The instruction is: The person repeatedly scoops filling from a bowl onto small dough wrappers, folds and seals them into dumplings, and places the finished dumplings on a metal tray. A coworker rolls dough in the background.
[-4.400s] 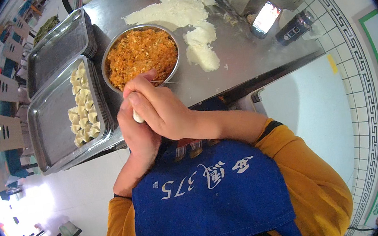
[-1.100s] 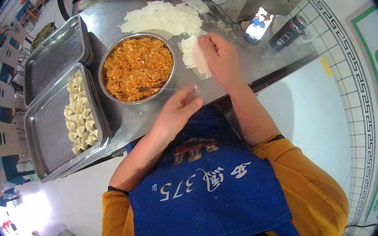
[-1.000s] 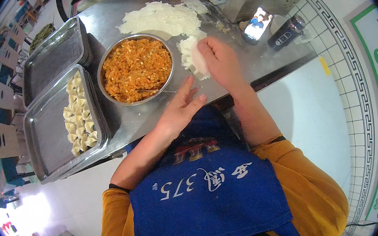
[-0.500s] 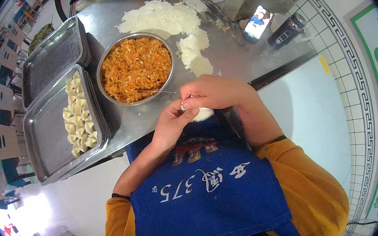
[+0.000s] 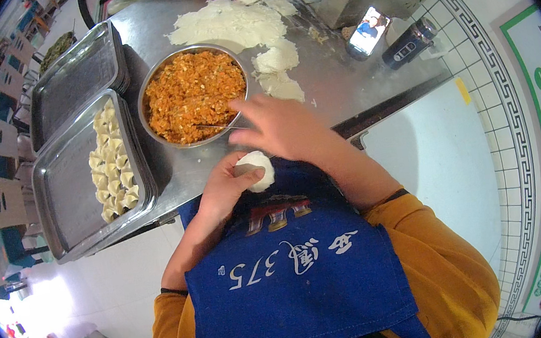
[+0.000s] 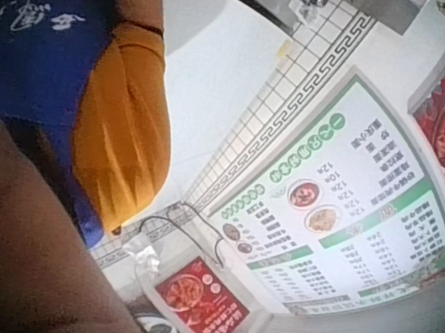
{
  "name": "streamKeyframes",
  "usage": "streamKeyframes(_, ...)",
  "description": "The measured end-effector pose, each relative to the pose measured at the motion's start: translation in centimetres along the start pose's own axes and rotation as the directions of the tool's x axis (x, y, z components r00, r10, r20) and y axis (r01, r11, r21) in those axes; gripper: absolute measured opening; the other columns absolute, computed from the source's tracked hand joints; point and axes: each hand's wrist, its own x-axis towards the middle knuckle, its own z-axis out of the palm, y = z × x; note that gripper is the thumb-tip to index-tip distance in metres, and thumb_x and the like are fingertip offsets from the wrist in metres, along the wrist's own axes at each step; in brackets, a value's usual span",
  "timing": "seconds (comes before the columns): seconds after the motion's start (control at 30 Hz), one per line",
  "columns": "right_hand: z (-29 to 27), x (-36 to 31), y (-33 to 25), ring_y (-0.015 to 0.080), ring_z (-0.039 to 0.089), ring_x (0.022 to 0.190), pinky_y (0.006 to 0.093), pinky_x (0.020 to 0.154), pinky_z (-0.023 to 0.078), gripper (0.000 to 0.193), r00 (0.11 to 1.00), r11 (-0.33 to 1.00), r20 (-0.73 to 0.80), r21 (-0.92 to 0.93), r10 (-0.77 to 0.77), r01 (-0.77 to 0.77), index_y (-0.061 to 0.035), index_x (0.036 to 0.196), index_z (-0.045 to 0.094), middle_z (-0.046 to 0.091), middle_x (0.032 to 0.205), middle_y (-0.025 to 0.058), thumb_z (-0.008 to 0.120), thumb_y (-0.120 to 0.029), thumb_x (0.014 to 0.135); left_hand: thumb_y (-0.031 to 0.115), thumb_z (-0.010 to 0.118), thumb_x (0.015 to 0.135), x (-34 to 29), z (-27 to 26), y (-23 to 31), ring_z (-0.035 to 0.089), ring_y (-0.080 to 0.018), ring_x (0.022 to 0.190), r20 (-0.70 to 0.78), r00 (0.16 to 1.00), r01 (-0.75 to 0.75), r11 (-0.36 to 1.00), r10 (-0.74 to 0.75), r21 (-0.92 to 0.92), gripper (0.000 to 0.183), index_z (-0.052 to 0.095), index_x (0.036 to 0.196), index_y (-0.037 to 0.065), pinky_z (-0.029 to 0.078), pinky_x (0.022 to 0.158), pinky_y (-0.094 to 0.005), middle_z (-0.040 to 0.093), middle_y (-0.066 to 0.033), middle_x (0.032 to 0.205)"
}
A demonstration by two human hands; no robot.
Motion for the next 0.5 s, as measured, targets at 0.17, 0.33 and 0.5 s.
streamKeyframes(0.17,2.2,0.6,-2.1,0.0365,0.069,0.09,0.045,0.075,0.056,0.052,0.983,0.977,0.16,-0.177,-0.092,0.12,-0.0066,0.141,0.051,0.065,0.106,0.0163,0.062,-0.019,0.092,0.005,0.075,0.091,-0.9,-2.1,-0.7,0.063,-0.0075,0.082,-0.204,0.968,-0.084,0.958,0.143,0.273,0.015,0.071,0.105,-0.001,0.051,0.074,-0.0233,0.072,-0.0019,0.091)
streamKeyframes(0.33,3.4,1.9,-2.3,0.0345,0.07,0.083,0.0457,0.071,0.056,0.029,0.986,0.954,0.09,-0.253,-0.143,0.161,-0.006,0.116,0.061,0.066,0.093,0.0128,0.058,-0.012,0.088,0.007,0.069,0.096,-1.5,-4.2,-1.2,0.061,-0.0063,0.082,-0.268,0.948,-0.07,0.937,0.169,0.343,0.018,0.066,0.113,0.0,0.048,0.072,-0.0227,0.07,-0.0013,0.094)
streamKeyframes(0.5,1.2,2.5,-1.4,0.0353,0.068,0.076,0.0476,0.066,0.054,0.011,0.972,0.948,-0.049,-0.237,-0.23,0.213,-0.0081,0.095,0.064,0.066,0.081,0.0125,0.058,-0.015,0.089,0.011,0.059,0.102,-3.4,-4.4,0.4,0.067,-0.0132,0.093,-0.362,0.932,-0.034,0.993,-0.01,-0.114,0.027,0.057,0.127,0.0,0.054,0.079,-0.0267,0.07,-0.0071,0.108)
